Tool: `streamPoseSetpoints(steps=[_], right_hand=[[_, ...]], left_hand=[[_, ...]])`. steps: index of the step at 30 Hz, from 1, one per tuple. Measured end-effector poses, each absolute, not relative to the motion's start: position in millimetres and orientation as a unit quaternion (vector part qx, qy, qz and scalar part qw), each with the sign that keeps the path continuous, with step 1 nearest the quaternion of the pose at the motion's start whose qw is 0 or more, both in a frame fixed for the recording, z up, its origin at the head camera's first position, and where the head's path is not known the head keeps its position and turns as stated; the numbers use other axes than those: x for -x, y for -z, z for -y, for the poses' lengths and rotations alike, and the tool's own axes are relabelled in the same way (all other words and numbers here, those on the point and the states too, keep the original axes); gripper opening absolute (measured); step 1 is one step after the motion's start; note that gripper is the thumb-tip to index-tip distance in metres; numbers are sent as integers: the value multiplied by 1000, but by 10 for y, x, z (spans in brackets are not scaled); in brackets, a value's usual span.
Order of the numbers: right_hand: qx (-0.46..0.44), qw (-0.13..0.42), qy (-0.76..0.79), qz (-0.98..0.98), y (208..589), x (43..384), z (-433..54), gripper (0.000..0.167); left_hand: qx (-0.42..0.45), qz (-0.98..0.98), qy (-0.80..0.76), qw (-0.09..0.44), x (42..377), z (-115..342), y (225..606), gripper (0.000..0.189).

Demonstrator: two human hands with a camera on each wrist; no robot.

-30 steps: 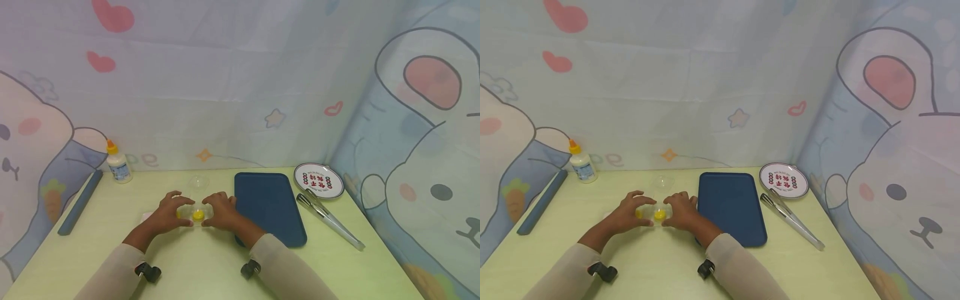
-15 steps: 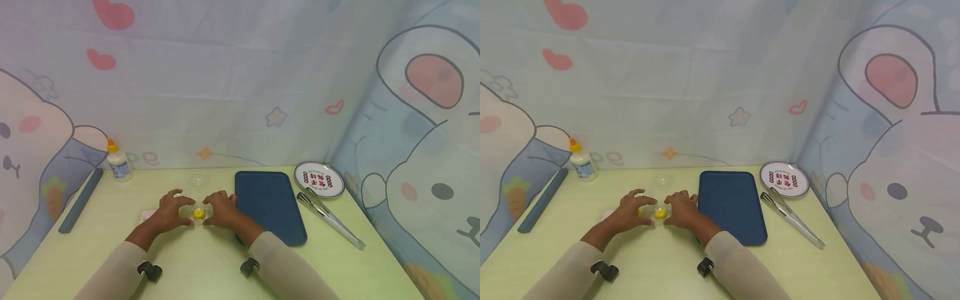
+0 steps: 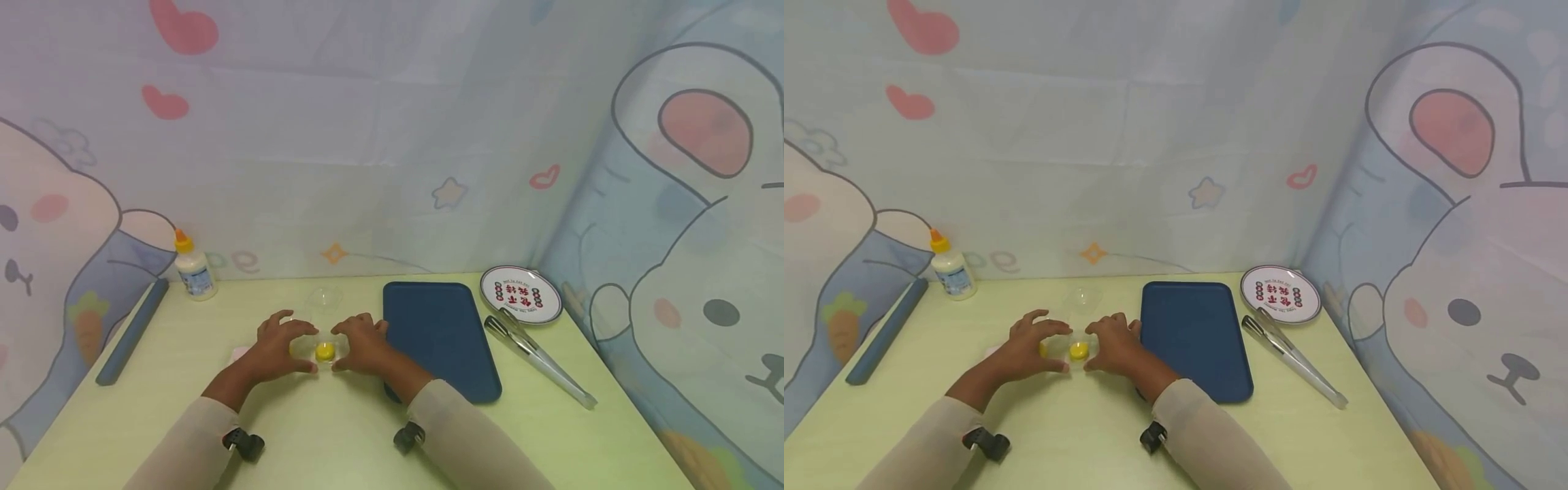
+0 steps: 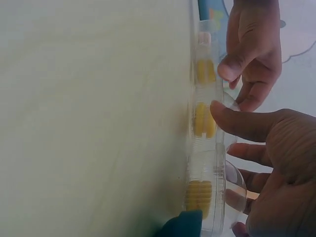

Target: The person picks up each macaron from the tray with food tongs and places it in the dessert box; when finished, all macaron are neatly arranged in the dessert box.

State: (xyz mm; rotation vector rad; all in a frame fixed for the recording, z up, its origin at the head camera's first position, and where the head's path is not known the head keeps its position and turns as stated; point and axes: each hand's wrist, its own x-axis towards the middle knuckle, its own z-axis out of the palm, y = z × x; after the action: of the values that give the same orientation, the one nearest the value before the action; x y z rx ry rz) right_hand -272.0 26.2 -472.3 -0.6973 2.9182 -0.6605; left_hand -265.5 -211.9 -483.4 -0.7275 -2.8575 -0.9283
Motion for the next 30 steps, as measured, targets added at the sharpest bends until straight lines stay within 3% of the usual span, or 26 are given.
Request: streamPoseSetpoints(steps=[7, 15, 30], right_hand=[[233, 45, 219, -946, 4676, 2753, -302, 80], [245, 39, 208, -946, 4657, 2861, -258, 76], [254, 104, 225, -935, 4526, 3096, 20, 63]], left_hand=[[210, 929, 300, 47, 2759, 2279, 4745, 61], [133, 953, 267, 46, 2937, 2497, 4720, 55], [90, 963, 253, -24, 3132, 2657, 4726, 53]])
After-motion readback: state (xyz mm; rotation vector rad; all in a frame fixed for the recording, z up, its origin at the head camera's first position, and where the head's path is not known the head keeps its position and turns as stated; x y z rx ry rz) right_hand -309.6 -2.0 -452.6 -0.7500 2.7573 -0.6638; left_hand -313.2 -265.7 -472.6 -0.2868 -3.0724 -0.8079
